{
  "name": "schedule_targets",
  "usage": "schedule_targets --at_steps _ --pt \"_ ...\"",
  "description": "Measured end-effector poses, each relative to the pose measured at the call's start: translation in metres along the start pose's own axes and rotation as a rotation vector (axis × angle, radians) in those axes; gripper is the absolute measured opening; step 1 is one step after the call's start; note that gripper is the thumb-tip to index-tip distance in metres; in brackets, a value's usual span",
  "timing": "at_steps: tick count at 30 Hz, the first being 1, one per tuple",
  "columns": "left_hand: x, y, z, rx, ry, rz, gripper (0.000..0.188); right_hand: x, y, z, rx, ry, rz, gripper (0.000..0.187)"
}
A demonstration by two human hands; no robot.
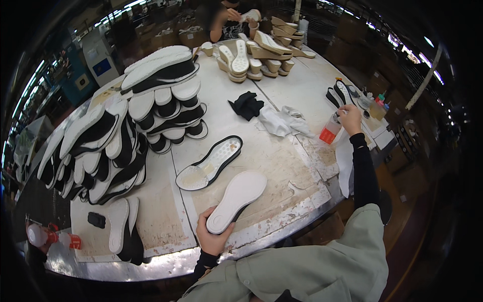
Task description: The person wipes white shoe insoles with a cloth, repeatedly spraying a liquid from a red-capped bottle onto the cloth and rubbing the insole surface. The person handles insoles one at a time, placing them back on the table after wiping.
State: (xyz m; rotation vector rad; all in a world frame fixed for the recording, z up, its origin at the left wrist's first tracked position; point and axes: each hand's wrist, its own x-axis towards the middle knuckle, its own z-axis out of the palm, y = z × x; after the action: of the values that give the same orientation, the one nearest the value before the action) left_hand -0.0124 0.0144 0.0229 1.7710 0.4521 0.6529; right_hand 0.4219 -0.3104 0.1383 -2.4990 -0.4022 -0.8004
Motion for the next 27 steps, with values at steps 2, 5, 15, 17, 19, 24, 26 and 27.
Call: schedule_targets --at_steps 2,5,15,17,19,24,26,27 --pt "0.001 0.000 -0.001 0.076 -0.019 0.018 0.062 -0.004 0.013 0.001 -0.046 -0.027 -0.037 0.015" --pt "0.005 0.007 -0.001 0.129 -0.019 0.119 0.062 -0.003 0.024 0.000 0.014 -0.020 -0.038 0.016" --pt "0.003 0.009 0.000 0.090 -0.013 0.101 0.062 -0.034 -0.030 -0.048 0.340 0.032 -0.050 0.021" --pt "0.002 0.007 0.000 0.101 -0.008 0.097 0.062 -0.079 -0.100 -0.060 0.709 -0.110 0.008 0.027" --pt "0.002 0.003 0.000 0.092 -0.012 0.096 0.062 -0.127 -0.155 -0.055 0.659 -0.236 -0.234 0.026" --pt "0.001 0.009 0.001 0.121 -0.039 0.141 0.064 -0.222 -0.241 -0.006 0.965 -0.688 -0.222 0.017" --pt "-0.001 0.008 0.001 0.106 -0.031 0.103 0.065 -0.240 -0.265 0.011 0.990 -0.679 -0.273 0.014" --pt "-0.003 0.005 0.001 0.082 -0.027 0.062 0.066 -0.250 -0.277 0.012 1.002 -0.656 -0.325 0.013"
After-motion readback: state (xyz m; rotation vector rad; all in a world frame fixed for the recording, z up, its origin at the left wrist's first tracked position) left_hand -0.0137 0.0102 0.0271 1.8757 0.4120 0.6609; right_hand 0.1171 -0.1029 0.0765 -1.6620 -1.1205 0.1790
